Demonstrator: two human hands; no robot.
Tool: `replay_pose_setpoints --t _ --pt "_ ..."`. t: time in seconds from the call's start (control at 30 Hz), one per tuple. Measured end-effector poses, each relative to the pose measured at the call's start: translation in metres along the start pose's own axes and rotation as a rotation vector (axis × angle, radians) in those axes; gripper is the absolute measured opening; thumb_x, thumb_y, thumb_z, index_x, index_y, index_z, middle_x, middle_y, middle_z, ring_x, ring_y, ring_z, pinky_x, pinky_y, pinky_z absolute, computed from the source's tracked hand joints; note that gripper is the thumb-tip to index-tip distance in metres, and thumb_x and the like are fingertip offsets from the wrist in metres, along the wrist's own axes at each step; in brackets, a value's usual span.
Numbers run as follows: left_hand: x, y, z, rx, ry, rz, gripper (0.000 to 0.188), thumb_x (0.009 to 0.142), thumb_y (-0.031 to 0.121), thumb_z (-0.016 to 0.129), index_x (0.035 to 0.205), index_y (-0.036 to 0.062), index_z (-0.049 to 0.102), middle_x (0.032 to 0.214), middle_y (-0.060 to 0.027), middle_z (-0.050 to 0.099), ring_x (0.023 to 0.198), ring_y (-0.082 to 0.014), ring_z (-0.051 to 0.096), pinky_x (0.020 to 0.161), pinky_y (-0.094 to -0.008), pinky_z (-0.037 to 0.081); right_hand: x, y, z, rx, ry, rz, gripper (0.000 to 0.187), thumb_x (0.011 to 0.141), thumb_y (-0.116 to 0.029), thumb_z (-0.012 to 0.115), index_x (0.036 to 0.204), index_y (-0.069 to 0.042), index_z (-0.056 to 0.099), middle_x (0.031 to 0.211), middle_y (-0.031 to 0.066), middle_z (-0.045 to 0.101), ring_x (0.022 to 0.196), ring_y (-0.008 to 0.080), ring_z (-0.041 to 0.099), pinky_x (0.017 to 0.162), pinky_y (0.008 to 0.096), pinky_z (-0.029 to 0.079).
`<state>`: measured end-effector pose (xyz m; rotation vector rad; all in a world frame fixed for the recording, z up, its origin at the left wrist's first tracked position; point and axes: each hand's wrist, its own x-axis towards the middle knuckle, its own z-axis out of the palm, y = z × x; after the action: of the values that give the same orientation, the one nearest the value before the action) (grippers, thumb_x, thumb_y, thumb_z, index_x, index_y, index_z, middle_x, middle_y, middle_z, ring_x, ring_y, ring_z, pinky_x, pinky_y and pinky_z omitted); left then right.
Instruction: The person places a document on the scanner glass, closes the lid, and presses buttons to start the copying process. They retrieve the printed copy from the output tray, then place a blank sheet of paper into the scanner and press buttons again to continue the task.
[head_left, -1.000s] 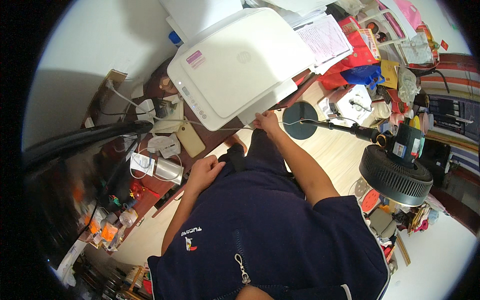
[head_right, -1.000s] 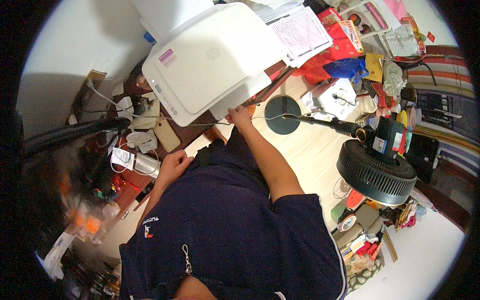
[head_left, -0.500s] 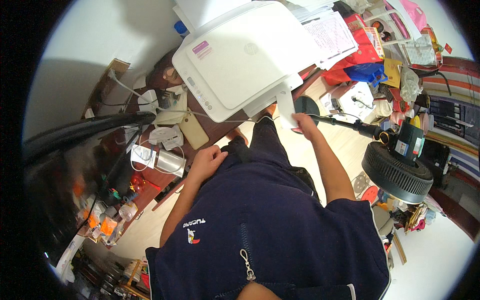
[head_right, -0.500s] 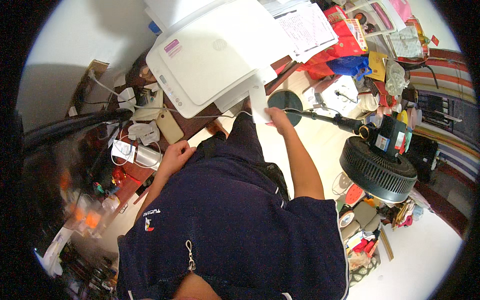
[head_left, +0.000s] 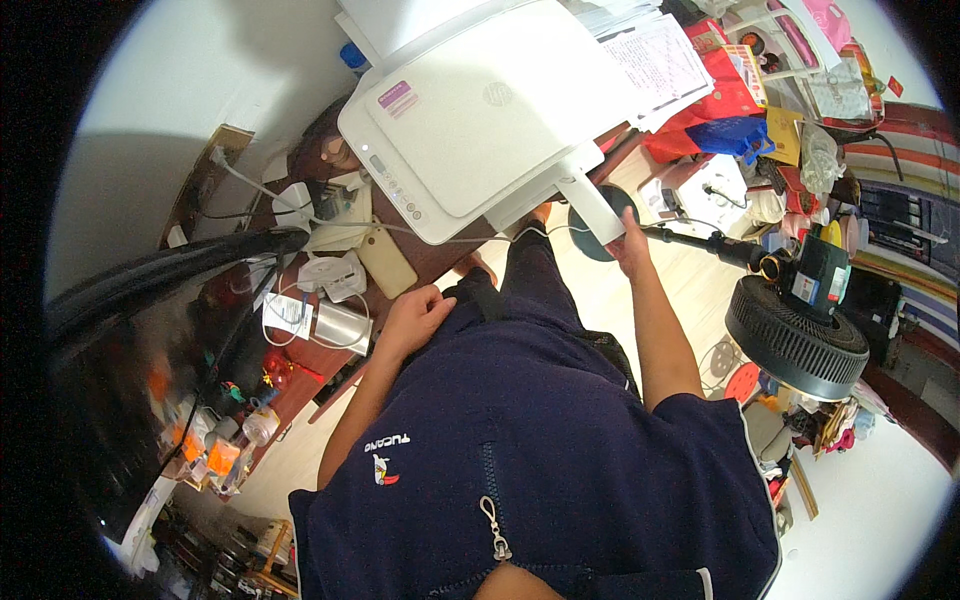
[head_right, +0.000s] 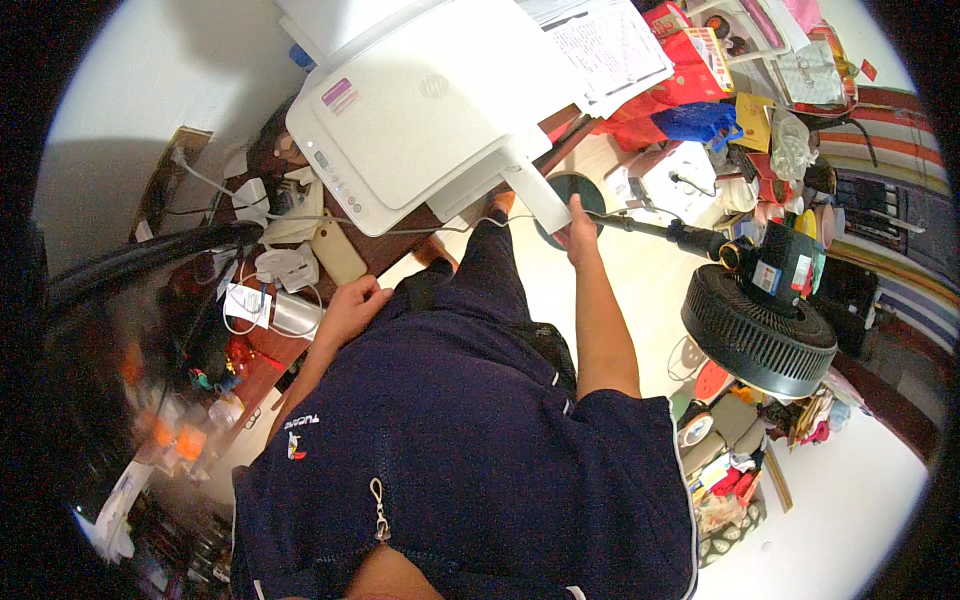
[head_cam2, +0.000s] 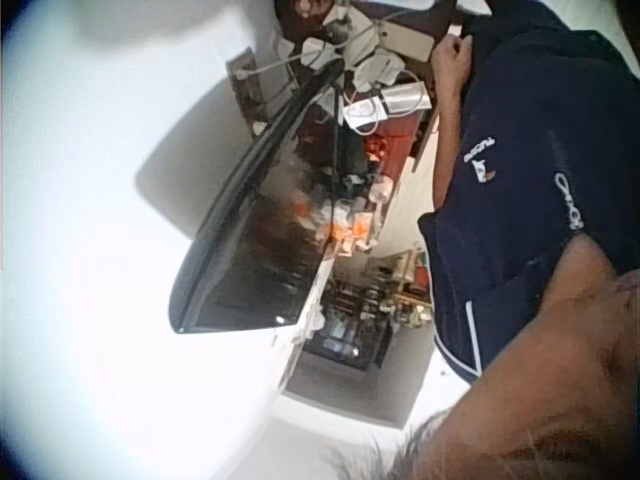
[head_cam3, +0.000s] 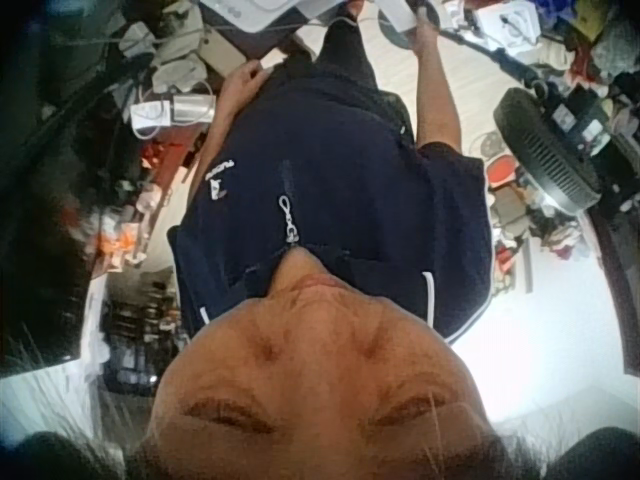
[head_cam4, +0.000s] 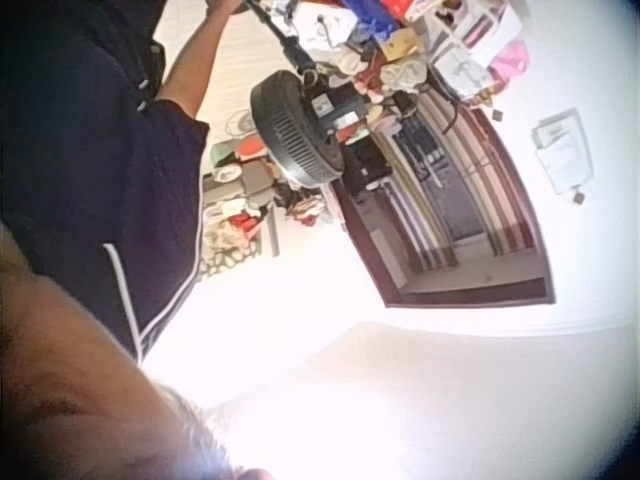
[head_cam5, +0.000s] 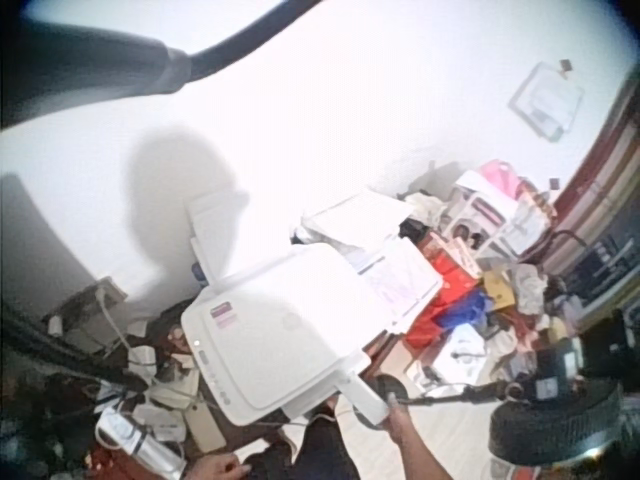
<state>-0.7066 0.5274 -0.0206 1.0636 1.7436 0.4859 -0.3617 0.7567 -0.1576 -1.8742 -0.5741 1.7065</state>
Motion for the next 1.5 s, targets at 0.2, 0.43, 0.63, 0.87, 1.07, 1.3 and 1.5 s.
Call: replay_pose_setpoints --t 0.2,0.43,0.63,0.87,1.07,1.3,1.5 --pt "0.004 -0.003 0.006 0.007 -0.017 0.009 0.031 0.083 0.029 0.059 0.073 -0.0007 0.053 0.063 -0.0088 0.053 0.06 -0.0148 0.049 0.056 -0.0308 0.041 0.003 0.073 -0.042 -0.155 -0.003 0.12 0.041 0.088 -0.048 0.047 0.095 -0.008 0.056 0.086 0.0064 0.06 0.071 0.0174 0.057 0.061 0.0295 0.047" --pt "0.002 -0.003 0.015 -0.02 0.007 0.039 0.035 0.082 0.031 0.059 0.069 -0.0007 0.054 0.062 -0.0143 0.055 0.057 -0.0239 0.053 0.055 -0.0354 0.041 -0.005 0.103 -0.035 -0.834 -0.326 0.305 0.03 0.085 -0.033 0.052 0.095 -0.006 0.058 0.083 0.0051 0.06 0.065 0.0176 0.059 0.049 0.0292 0.043" --pt "-0.015 -0.014 0.022 -0.019 0.082 -0.054 0.034 0.082 0.031 0.059 0.071 -0.0017 0.055 0.063 -0.0148 0.055 0.057 -0.0244 0.053 0.055 -0.0352 0.041 0.034 0.019 -0.006 0.277 0.012 0.139 0.031 0.087 -0.026 0.047 0.103 0.001 0.052 0.101 0.0124 0.061 0.082 0.0253 0.062 0.073 0.0366 0.05" --pt "-0.019 -0.008 0.044 -0.048 -0.001 -0.196 0.032 0.084 0.026 0.058 0.069 -0.0009 0.05 0.059 -0.0076 0.047 0.057 -0.0144 0.044 0.055 -0.0302 0.038 0.09 -0.031 0.024 0.153 -0.281 0.12 0.048 0.09 -0.038 0.046 0.122 -0.001 0.044 0.117 0.0146 0.053 0.103 0.0261 0.054 0.084 0.0348 0.045" --pt "-0.009 0.01 0.069 -0.077 -0.051 -0.24 0.033 0.084 0.027 0.058 0.071 -0.0016 0.05 0.059 -0.0062 0.048 0.057 -0.0124 0.043 0.053 -0.0294 0.037 0.102 -0.032 0.04 -0.189 -0.255 0.123 0.036 0.086 -0.028 0.056 0.111 -0.003 0.052 0.103 0.0085 0.056 0.086 0.0211 0.058 0.064 0.0296 0.05" --pt "0.002 0.044 0.089 -0.06 -0.096 -0.251 0.032 0.085 0.027 0.058 0.072 -0.0018 0.052 0.059 -0.0045 0.048 0.057 -0.0112 0.043 0.053 -0.0277 0.037 0.102 -0.042 0.045 -0.042 -0.276 0.115 0.029 0.085 -0.016 0.055 0.105 0.005 0.053 0.101 0.0157 0.057 0.081 0.0307 0.06 0.064 0.0374 0.055" --pt "0.016 0.066 0.103 0.0 -0.136 -0.219 0.03 0.085 0.025 0.058 0.074 -0.0022 0.053 0.06 -0.0038 0.048 0.059 -0.0105 0.044 0.054 -0.0272 0.038 0.093 -0.057 0.052 -0.269 -0.217 0.066 0.047 0.081 -0.029 0.061 0.104 0.011 0.053 0.103 0.0209 0.058 0.085 0.0283 0.062 0.063 0.0348 0.054"
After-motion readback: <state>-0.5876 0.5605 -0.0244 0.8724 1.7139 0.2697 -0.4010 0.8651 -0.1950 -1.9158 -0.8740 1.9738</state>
